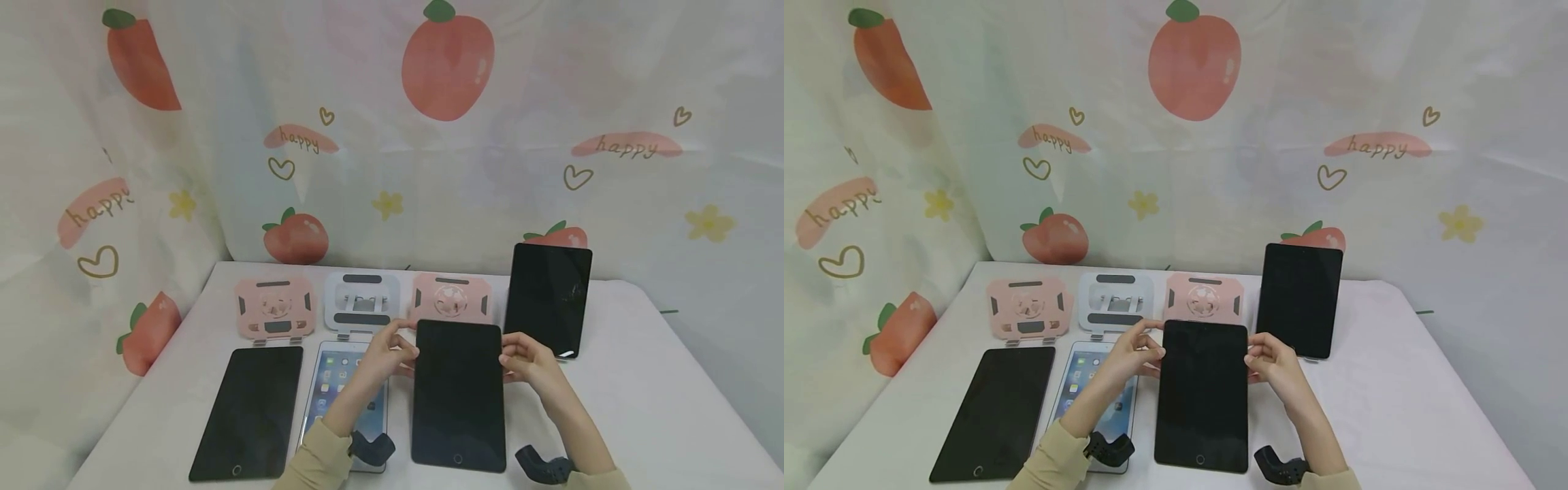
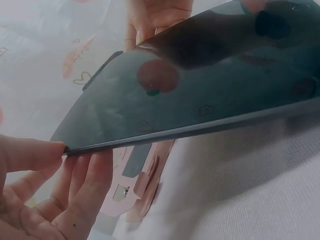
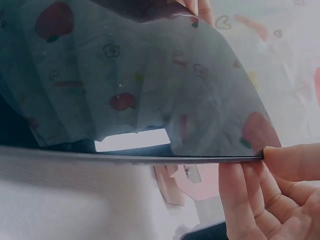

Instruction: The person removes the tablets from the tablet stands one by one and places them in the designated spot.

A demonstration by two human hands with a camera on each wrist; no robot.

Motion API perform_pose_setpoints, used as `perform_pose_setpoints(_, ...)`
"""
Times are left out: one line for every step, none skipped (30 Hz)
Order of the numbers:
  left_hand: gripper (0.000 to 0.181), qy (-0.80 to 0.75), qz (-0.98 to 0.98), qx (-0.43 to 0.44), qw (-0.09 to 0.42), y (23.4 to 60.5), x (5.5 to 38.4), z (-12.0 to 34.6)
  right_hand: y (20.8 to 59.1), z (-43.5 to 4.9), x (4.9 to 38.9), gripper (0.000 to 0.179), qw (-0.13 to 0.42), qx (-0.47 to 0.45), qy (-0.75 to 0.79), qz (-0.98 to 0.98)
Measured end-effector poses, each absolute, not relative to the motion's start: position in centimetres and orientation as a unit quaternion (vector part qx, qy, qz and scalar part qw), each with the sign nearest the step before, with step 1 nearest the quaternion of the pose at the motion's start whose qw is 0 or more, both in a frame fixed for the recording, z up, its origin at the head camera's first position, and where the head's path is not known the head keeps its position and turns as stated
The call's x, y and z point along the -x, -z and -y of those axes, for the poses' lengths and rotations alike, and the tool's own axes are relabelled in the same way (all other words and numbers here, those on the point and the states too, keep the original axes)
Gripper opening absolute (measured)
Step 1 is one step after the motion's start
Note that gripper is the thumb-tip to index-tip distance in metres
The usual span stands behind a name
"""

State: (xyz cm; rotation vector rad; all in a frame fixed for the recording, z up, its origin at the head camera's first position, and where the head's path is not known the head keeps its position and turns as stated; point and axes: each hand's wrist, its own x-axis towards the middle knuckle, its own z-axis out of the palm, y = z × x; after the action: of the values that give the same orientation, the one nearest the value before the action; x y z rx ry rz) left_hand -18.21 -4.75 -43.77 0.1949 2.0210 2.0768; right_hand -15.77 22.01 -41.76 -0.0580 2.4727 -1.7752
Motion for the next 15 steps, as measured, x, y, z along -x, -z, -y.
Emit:
perform_pose_setpoints(0.046,-0.710,-0.691,-0.066,0.120,43.89,18.22,4.74,41.82,-22.06,15.77,0.034,0.052,0.019,0.584,-0.810)
perform_pose_setpoints(0.046,-0.709,-0.692,-0.064,0.121,44.02,18.25,4.71,41.87,-22.12,15.79,0.034,0.055,0.017,0.584,-0.810)
perform_pose_setpoints(0.046,-0.708,-0.693,-0.062,0.123,44.10,18.27,4.68,41.93,-22.16,15.80,0.035,0.058,0.016,0.584,-0.810)
perform_pose_setpoints(0.046,-0.707,-0.694,-0.060,0.125,44.17,18.27,4.66,41.99,-22.21,15.83,0.035,0.061,0.014,0.583,-0.810)
perform_pose_setpoints(0.046,-0.706,-0.695,-0.058,0.127,44.20,18.26,4.64,42.04,-22.26,15.87,0.036,0.064,0.013,0.583,-0.810)
perform_pose_setpoints(0.046,-0.703,-0.697,-0.057,0.129,44.27,18.27,4.62,42.08,-22.28,15.91,0.036,0.067,0.010,0.582,-0.810)
perform_pose_setpoints(0.045,-0.702,-0.697,-0.059,0.130,44.32,18.28,4.61,42.10,-22.28,15.95,0.036,0.070,0.008,0.581,-0.811)
perform_pose_setpoints(0.045,-0.701,-0.698,-0.059,0.131,44.33,18.26,4.61,42.12,-22.28,16.00,0.036,0.072,0.005,0.580,-0.811)
perform_pose_setpoints(0.044,-0.700,-0.699,-0.061,0.132,44.31,18.20,4.65,42.16,-22.26,16.05,0.036,0.075,0.003,0.580,-0.811)
perform_pose_setpoints(0.044,-0.699,-0.701,-0.065,0.130,44.35,18.17,4.69,42.20,-22.24,16.11,0.036,0.077,0.001,0.579,-0.812)
perform_pose_setpoints(0.044,-0.697,-0.702,-0.066,0.130,44.38,18.15,4.73,42.23,-22.20,16.14,0.036,0.079,0.000,0.578,-0.812)
perform_pose_setpoints(0.044,-0.696,-0.703,-0.066,0.130,44.42,18.15,4.77,42.29,-22.15,16.18,0.036,0.081,-0.004,0.578,-0.812)
perform_pose_setpoints(0.043,-0.694,-0.705,-0.068,0.129,44.48,18.15,4.82,42.35,-22.11,16.20,0.036,0.083,-0.006,0.577,-0.812)
perform_pose_setpoints(0.043,-0.690,-0.708,-0.063,0.132,44.54,18.18,4.84,42.44,-22.06,16.19,0.036,0.086,-0.007,0.575,-0.813)
perform_pose_setpoints(0.043,-0.687,-0.712,-0.060,0.134,44.65,18.21,4.85,42.55,-22.02,16.19,0.035,0.089,-0.008,0.574,-0.814)
